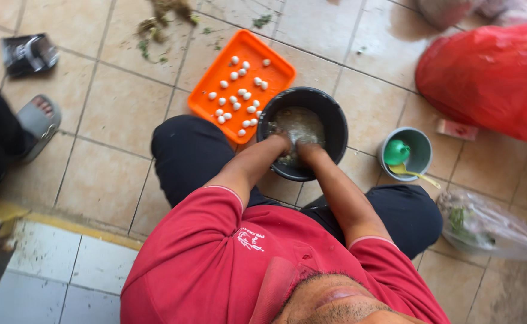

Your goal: The person sits on the floor and peels small white eggs by hand. They dip the eggs into a black bowl of water, remove the shells, and place the peeled eggs onto an orange tray.

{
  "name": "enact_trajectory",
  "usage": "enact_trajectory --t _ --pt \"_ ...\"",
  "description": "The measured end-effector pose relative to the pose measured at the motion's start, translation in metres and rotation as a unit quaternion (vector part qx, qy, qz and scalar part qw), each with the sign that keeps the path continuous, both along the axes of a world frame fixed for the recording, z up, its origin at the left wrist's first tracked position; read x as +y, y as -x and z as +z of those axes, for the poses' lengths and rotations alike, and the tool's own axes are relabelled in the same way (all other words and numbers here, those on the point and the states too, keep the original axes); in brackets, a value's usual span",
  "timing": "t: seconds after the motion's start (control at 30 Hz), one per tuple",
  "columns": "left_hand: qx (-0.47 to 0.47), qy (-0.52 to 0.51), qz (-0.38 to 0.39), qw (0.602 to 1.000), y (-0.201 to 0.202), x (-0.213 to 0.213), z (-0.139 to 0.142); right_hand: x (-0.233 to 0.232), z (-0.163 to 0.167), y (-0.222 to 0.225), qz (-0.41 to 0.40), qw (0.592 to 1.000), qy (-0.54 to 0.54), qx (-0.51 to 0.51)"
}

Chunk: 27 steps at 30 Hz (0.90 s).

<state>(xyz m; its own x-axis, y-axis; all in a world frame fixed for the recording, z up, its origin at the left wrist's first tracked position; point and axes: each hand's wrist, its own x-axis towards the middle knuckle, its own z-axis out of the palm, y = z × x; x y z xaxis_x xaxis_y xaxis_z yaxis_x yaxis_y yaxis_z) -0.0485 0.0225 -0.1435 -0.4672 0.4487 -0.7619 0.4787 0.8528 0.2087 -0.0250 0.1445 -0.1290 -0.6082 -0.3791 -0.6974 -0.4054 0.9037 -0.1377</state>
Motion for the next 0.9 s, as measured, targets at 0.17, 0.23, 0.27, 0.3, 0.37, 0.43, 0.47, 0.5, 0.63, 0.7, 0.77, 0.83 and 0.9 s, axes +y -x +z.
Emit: enact_trajectory --t 0.17,0.23,0.27,0.3,0.37,0.43,0.47,0.5,0.63,0.7,0.77,0.83,0.9 --pt "0.007 -0.101 0.079 0.992 0.006 -0.006 0.025 0.006 0.025 0.011 -0.097 0.991 0.091 0.03" --pt "0.025 -0.167 0.126 0.978 0.011 -0.009 0.039 0.009 0.035 0.011 -0.188 0.969 0.158 0.029" --pt "0.041 -0.183 0.097 0.977 0.012 -0.011 0.047 0.011 0.04 0.01 -0.246 0.955 0.166 0.013" --pt "0.056 -0.199 0.068 0.976 0.012 -0.013 0.054 0.012 0.043 0.008 -0.302 0.938 0.173 -0.006" --pt "0.089 -0.231 0.057 0.967 0.008 -0.019 0.068 0.013 0.048 0.004 -0.314 0.924 0.218 0.003" --pt "0.119 -0.265 0.091 0.953 -0.004 -0.027 0.078 0.012 0.049 0.0 -0.266 0.925 0.268 0.04" --pt "0.124 -0.331 0.123 0.927 -0.013 -0.032 0.08 0.012 0.048 -0.002 -0.209 0.929 0.298 0.074" --pt "0.131 -0.394 0.151 0.897 -0.022 -0.037 0.081 0.01 0.046 -0.002 -0.152 0.926 0.328 0.11" --pt "0.108 -0.553 0.234 0.792 -0.049 -0.046 0.071 0.0 0.036 -0.001 -0.125 0.962 0.229 0.08" --pt "0.168 -0.534 0.256 0.788 -0.054 -0.04 0.064 -0.004 0.031 0.001 -0.038 0.981 0.165 0.092" --pt "0.201 -0.525 0.265 0.783 -0.054 -0.028 0.058 -0.006 0.03 0.002 0.004 0.972 0.214 0.099" --pt "0.216 -0.523 0.264 0.781 -0.051 -0.016 0.054 -0.006 0.029 0.004 0.067 0.961 0.237 0.125" --pt "0.201 -0.53 0.268 0.779 -0.049 -0.007 0.054 -0.008 0.028 0.005 0.149 0.947 0.233 0.164"
